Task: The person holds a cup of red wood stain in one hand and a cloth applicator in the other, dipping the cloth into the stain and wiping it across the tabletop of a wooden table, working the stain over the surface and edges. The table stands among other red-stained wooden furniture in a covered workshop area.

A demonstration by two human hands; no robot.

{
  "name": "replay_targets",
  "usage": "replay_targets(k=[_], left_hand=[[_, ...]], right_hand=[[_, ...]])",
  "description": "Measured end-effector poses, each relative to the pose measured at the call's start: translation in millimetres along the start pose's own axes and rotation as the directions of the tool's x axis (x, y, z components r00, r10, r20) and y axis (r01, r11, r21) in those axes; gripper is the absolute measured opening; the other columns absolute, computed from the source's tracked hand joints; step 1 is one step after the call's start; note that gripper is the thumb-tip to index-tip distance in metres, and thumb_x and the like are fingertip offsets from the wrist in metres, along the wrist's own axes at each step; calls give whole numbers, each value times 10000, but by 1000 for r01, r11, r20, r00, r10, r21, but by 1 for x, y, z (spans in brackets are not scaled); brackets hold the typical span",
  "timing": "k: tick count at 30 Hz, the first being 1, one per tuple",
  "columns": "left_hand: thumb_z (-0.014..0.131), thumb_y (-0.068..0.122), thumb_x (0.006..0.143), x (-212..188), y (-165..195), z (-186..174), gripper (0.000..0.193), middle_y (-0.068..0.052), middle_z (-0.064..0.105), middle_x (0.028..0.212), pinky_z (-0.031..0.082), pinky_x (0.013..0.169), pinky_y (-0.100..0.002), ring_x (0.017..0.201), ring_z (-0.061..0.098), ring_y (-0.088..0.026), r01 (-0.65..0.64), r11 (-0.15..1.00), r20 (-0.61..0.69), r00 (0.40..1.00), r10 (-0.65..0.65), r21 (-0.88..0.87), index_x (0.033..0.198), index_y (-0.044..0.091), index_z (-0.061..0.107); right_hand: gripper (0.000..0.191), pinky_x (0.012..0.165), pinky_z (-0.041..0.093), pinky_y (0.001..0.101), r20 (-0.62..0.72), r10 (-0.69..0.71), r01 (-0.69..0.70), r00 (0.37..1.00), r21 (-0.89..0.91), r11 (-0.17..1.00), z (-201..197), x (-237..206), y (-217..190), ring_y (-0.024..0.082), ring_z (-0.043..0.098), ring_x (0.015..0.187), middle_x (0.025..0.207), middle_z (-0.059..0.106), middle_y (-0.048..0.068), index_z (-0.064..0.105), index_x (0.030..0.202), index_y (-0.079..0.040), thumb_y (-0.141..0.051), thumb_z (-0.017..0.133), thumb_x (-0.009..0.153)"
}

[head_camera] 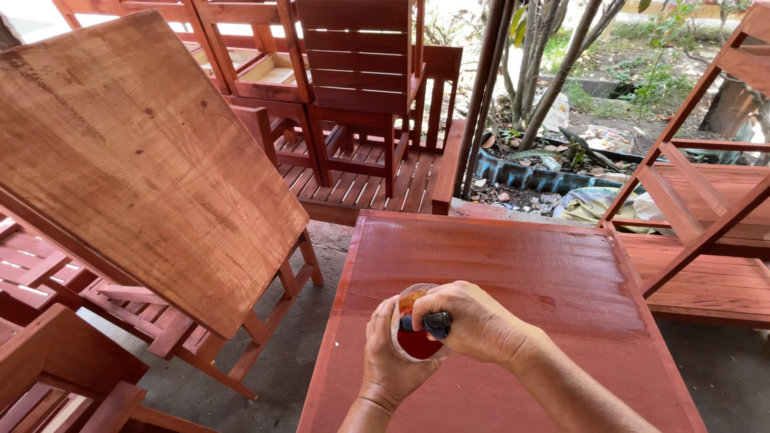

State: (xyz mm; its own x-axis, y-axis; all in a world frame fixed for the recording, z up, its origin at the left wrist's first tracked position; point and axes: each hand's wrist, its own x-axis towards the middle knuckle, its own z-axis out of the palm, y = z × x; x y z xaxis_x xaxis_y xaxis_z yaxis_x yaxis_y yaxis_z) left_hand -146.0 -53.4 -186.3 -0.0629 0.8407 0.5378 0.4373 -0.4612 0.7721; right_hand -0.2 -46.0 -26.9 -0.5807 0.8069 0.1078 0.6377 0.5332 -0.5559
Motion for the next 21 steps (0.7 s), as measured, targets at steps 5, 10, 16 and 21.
replay_targets(k=[5,10,16,21], left_hand=[[996,284,506,-6,-9,-11,1024,-123,590,1286,494,1021,-442,1200,576,-307,90,996,47,995,-89,-13,1355,76,462],[964,236,489,-5,-20,-23,1057,-89,576,1293,537,1076,-380,1244,613,-235,285,928,173,953,-248,-240,1394,86,438],[964,196,471,-3,-36,-51,1079,-105,557,1292,512,1083,-383,1249,579,-247,238,963,113,968,-224,-131,1405,75,438],[970,228,482,-2,-67,-90,1124,-114,513,1320,476,1107,-391,1286,517,-266,304,953,54,951,-304,15,1437,86,394]], right_hand=[[224,769,575,377,-20,-41,41,999,26,999,-5,-7,-4,264,722,883,913,770,70,729,861,-108,17,772,680],[269,814,561,364,-78,-264,257,961,-86,963,-13,-11,-7,275,701,989,1029,765,65,764,886,-123,24,791,663],[166,845,641,322,-365,43,116,930,404,907,3,-12,33,202,757,924,1009,801,51,778,897,-115,-58,830,750],[122,688,635,350,-430,515,85,741,821,564,53,-12,99,201,720,791,904,745,116,724,924,-55,-102,794,836]])
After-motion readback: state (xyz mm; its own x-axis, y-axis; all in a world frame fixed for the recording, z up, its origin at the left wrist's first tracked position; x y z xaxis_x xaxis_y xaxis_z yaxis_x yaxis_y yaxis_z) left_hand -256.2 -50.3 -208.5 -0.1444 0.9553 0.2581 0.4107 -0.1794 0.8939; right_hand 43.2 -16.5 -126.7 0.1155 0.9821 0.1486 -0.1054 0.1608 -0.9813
